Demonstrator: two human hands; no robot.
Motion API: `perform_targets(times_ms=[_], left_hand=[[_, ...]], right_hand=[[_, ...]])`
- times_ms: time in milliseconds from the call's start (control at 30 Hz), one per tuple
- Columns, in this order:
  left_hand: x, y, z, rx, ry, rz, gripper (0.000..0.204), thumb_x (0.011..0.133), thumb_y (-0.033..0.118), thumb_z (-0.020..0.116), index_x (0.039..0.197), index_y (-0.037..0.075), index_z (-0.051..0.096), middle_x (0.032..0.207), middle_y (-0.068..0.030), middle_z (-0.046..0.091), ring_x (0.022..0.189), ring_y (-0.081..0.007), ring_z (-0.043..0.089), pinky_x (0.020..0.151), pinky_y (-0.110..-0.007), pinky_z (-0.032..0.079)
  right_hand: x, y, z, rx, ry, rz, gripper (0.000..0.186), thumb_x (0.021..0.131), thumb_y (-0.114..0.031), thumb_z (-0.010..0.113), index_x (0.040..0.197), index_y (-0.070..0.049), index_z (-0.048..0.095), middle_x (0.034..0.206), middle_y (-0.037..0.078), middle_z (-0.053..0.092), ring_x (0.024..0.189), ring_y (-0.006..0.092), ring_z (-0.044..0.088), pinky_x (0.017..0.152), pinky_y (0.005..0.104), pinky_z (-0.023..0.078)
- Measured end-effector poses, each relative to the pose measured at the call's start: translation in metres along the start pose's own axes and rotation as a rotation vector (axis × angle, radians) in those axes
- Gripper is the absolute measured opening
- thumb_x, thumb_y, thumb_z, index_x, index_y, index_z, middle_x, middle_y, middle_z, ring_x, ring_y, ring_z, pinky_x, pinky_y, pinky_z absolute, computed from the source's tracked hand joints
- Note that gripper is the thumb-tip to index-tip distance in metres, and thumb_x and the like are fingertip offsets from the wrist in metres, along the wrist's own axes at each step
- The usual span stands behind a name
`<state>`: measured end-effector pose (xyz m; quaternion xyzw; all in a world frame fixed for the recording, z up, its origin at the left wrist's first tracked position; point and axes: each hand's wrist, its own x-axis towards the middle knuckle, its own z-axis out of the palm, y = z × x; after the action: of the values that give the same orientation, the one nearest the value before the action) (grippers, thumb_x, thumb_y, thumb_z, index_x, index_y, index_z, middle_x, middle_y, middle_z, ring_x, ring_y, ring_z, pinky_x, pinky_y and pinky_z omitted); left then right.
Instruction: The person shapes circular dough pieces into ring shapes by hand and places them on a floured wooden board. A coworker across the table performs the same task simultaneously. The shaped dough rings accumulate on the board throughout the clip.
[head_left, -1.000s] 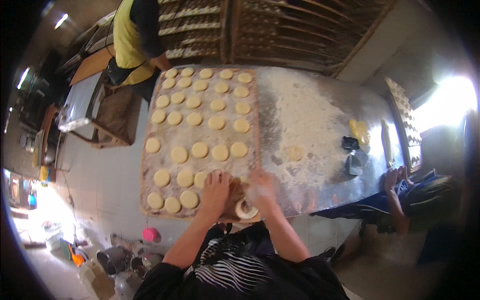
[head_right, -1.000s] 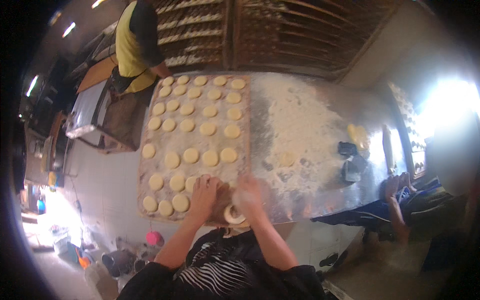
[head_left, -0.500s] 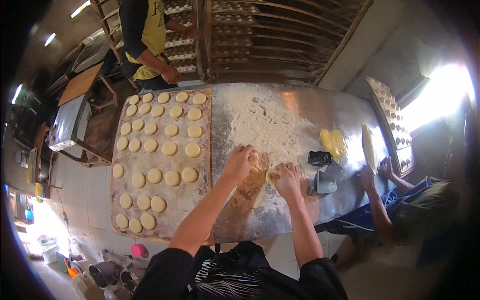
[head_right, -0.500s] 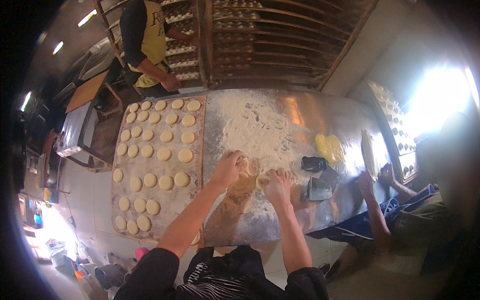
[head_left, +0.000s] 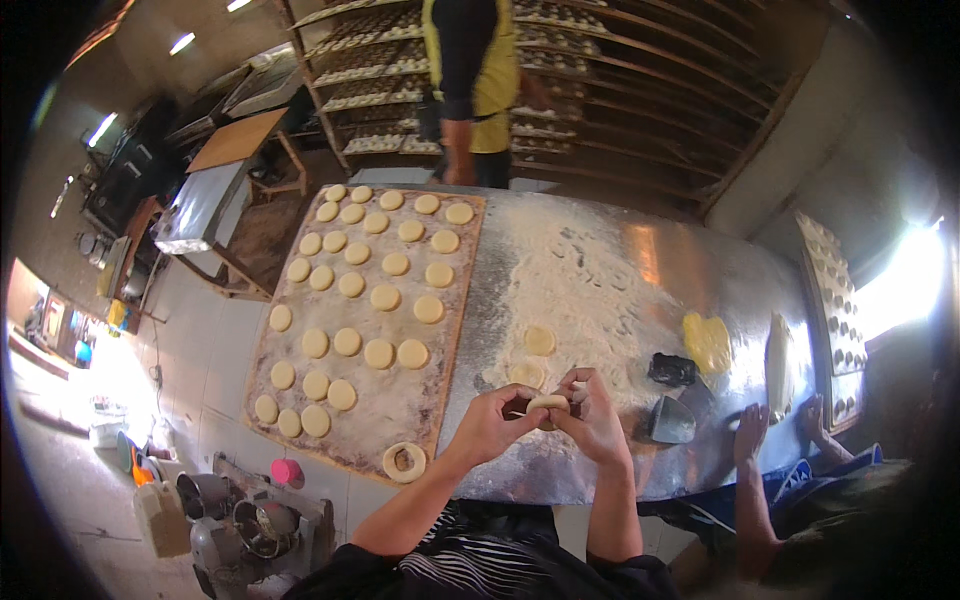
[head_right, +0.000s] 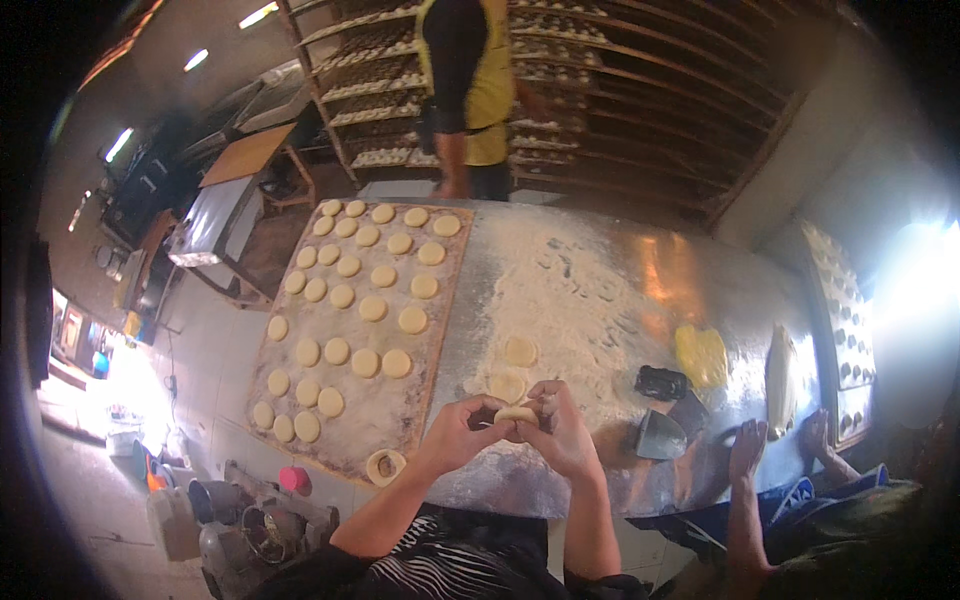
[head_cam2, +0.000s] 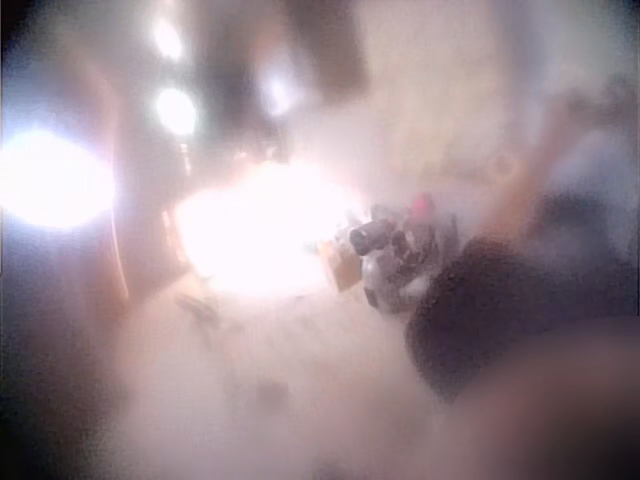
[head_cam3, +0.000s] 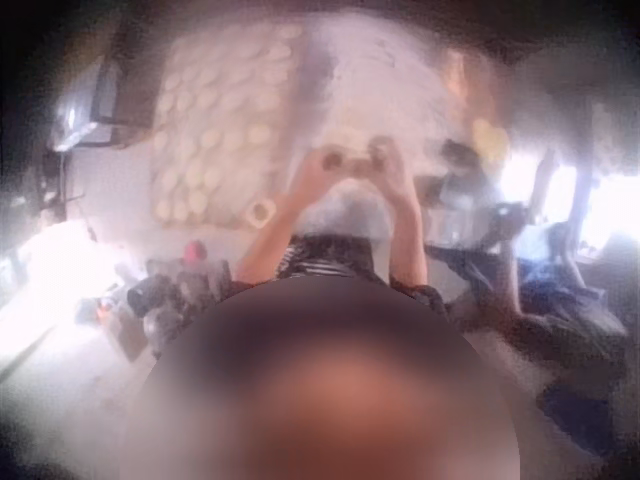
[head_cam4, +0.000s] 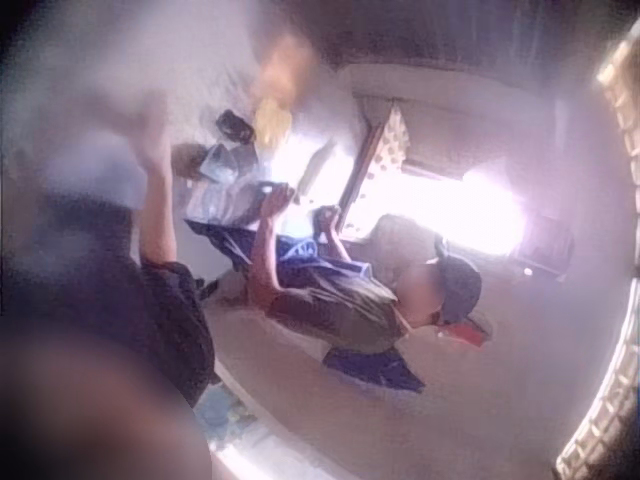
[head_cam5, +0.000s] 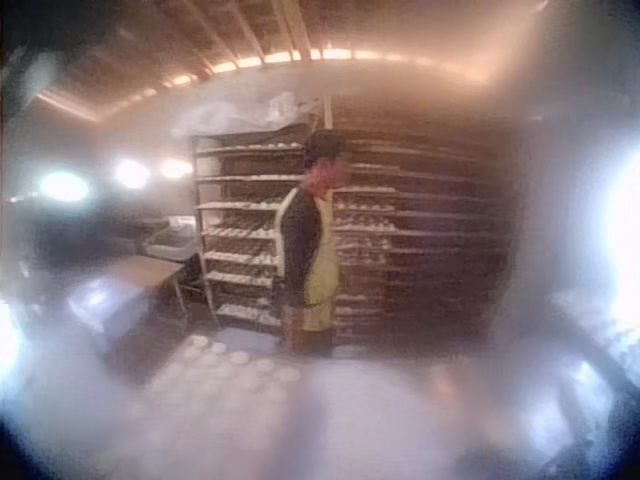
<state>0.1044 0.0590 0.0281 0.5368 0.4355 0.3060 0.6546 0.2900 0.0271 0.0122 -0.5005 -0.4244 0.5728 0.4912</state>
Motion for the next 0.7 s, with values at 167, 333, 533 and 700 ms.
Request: perform_targets(times_ms=[167,333,533,700], left_hand=[[-0.01,-0.003,-0.009,0.457,0.192,0.178,0.031,0.08,0.009,0.078,0.107,0.001,0.065,0.092,-0.0154,0.07,0.088,-0.0267,0.071,0.074,-0.034,0.054],[-0.022,-0.028,-0.021,0.727,0.562,0.576,0.051,0.079,-0.005,0.066,0.126,0.005,0.048,0.093,-0.0147,0.063,0.092,-0.0354,0.06,0.079,-0.044,0.049],[-0.051,-0.051,-0.061,-0.14,0.31,0.427,0.044,0.089,0.0,0.059,0.128,0.0,0.04,0.088,-0.0151,0.062,0.087,-0.0327,0.06,0.07,-0.038,0.05],[-0.065,-0.054,-0.1,0.432,0.496,0.453,0.032,0.098,0.021,0.056,0.123,0.003,0.047,0.077,-0.0211,0.065,0.068,-0.0378,0.067,0.058,-0.04,0.052]], right_hand=[[0.023,0.009,0.045,-0.753,0.288,-0.269,0.057,0.079,0.009,0.062,0.132,-0.003,0.045,0.111,0.014,0.062,0.1,0.0239,0.064,0.083,0.0362,0.051],[0.022,0.03,0.065,0.4,-0.25,-0.075,0.056,0.086,-0.011,0.063,0.137,-0.002,0.045,0.115,0.015,0.062,0.108,0.0246,0.059,0.097,0.0367,0.042],[0.02,0.042,0.108,-0.076,-0.044,-0.122,0.068,0.097,-0.056,0.048,0.137,-0.001,0.047,0.104,0.012,0.063,0.094,0.0158,0.057,0.083,0.0301,0.045],[0.007,0.029,0.171,0.356,-0.085,-0.093,0.094,0.094,-0.076,0.031,0.156,-0.006,0.021,0.075,0.007,0.058,0.058,0.0089,0.043,0.053,0.0222,0.034]])
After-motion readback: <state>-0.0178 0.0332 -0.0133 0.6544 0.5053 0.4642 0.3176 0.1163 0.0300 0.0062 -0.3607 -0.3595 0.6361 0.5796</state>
